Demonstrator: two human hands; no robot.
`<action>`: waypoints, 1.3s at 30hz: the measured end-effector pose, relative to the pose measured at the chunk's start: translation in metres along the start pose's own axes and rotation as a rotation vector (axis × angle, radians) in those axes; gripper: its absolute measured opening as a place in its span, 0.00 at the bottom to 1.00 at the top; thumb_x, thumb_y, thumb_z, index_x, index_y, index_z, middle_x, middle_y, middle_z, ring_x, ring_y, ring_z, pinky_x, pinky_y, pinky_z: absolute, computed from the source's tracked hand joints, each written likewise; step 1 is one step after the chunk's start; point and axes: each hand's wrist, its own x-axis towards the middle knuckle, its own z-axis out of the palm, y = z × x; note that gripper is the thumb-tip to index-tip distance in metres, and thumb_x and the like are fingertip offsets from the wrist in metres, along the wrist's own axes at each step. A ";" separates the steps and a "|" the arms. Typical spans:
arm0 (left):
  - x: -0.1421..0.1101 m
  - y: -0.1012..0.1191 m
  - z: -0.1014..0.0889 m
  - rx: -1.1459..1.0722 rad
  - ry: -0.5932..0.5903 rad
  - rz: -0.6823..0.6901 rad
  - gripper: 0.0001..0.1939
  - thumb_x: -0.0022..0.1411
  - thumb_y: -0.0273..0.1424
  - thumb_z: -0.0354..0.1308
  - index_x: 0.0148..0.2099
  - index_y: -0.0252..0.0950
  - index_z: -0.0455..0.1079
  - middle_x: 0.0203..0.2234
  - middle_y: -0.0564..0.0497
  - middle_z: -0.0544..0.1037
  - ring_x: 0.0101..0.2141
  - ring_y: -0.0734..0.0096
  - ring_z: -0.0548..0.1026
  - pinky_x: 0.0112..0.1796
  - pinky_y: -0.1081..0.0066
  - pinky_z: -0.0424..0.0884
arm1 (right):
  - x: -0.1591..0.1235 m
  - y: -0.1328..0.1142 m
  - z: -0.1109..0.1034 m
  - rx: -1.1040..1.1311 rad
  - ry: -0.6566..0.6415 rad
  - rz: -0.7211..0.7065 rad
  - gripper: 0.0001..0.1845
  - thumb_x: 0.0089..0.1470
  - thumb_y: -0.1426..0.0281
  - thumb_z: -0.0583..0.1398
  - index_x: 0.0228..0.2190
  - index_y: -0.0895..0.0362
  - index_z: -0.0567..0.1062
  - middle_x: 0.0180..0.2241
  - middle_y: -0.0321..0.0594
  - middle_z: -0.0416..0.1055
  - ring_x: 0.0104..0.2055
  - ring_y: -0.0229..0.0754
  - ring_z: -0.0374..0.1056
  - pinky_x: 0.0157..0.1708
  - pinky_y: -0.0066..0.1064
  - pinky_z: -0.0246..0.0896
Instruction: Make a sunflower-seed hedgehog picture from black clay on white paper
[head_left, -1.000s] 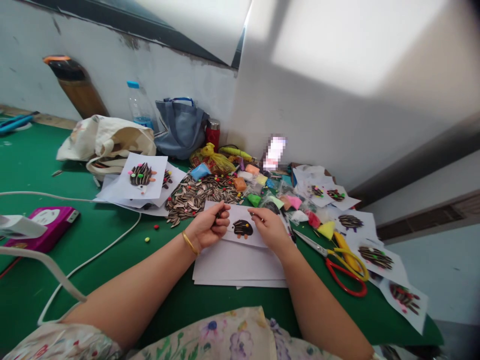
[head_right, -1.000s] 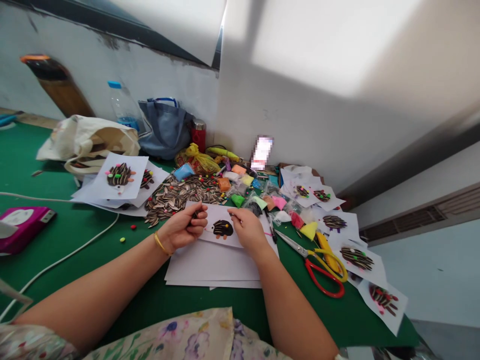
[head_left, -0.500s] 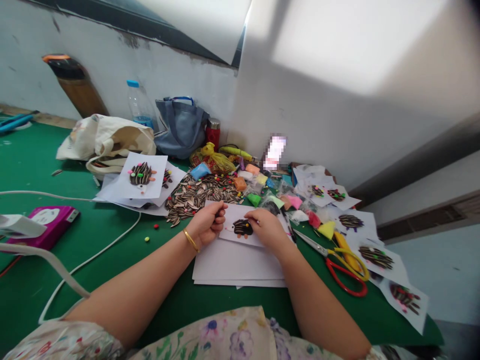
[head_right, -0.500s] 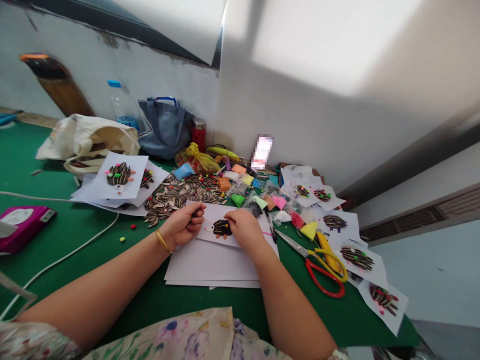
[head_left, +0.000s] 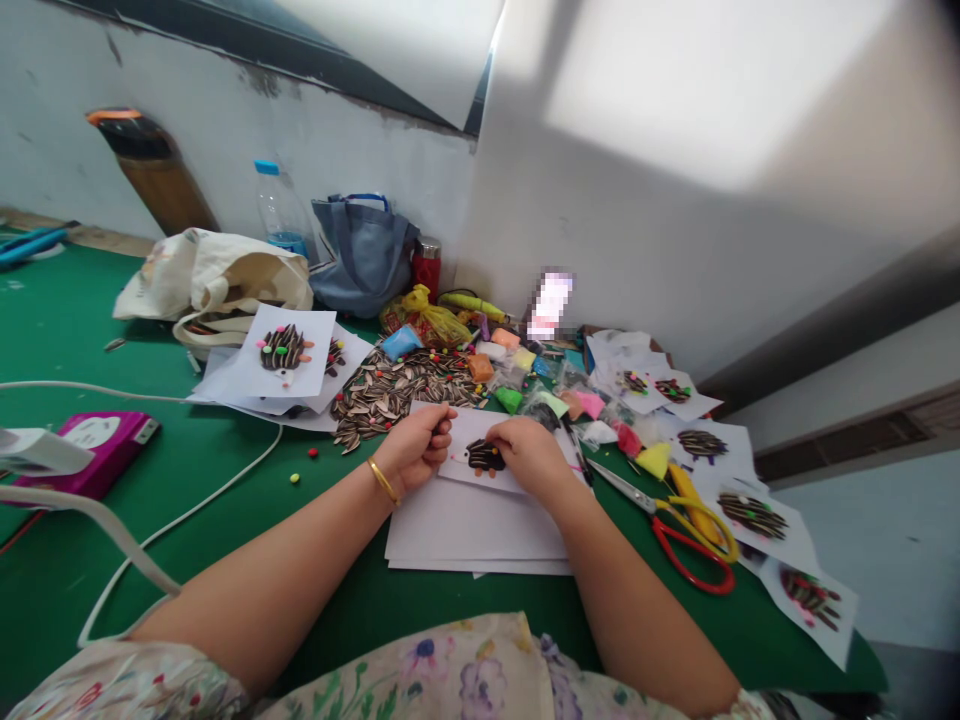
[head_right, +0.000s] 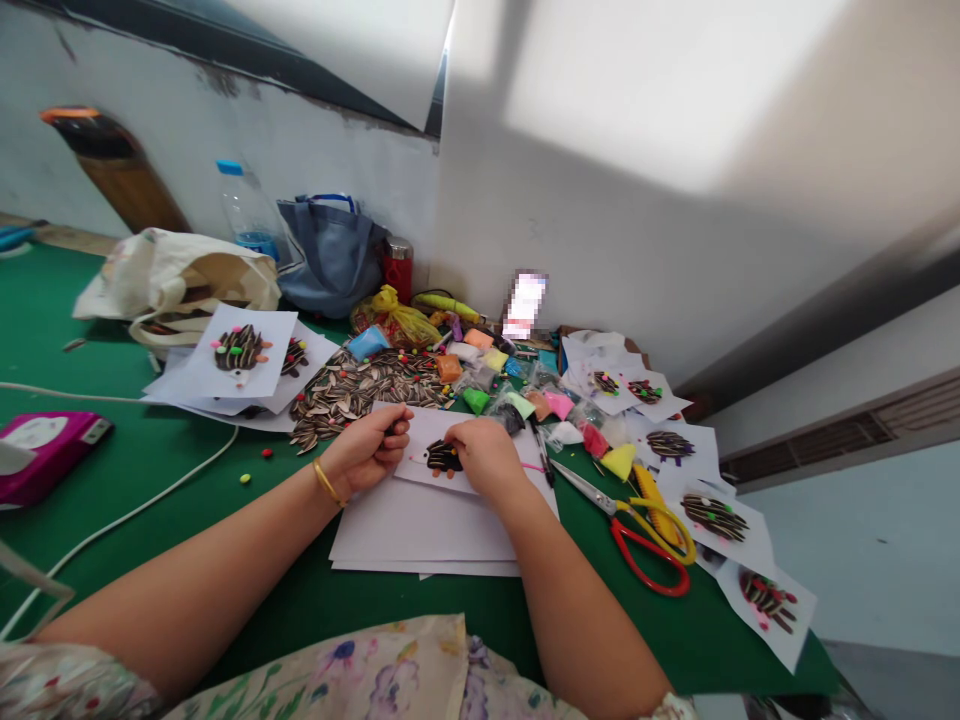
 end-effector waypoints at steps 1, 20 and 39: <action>0.000 0.000 0.000 0.001 0.002 0.000 0.05 0.62 0.27 0.53 0.33 0.33 0.64 0.19 0.60 0.58 0.12 0.88 0.53 0.11 0.86 0.42 | 0.000 0.000 0.000 0.005 0.000 -0.005 0.11 0.55 0.77 0.57 0.30 0.54 0.79 0.30 0.37 0.77 0.35 0.40 0.68 0.37 0.28 0.56; -0.001 0.001 0.001 0.005 0.006 -0.010 0.05 0.63 0.27 0.52 0.32 0.33 0.63 0.19 0.60 0.58 0.12 0.88 0.52 0.11 0.86 0.42 | 0.001 -0.001 -0.003 -0.030 -0.059 0.019 0.12 0.57 0.75 0.56 0.36 0.54 0.79 0.34 0.40 0.78 0.37 0.41 0.69 0.37 0.28 0.56; 0.001 0.000 0.000 0.007 0.013 -0.007 0.05 0.62 0.27 0.53 0.32 0.33 0.64 0.19 0.60 0.58 0.12 0.88 0.52 0.11 0.85 0.42 | -0.001 0.010 0.003 -0.026 0.019 -0.049 0.08 0.56 0.73 0.60 0.32 0.53 0.80 0.33 0.38 0.76 0.38 0.40 0.67 0.41 0.30 0.56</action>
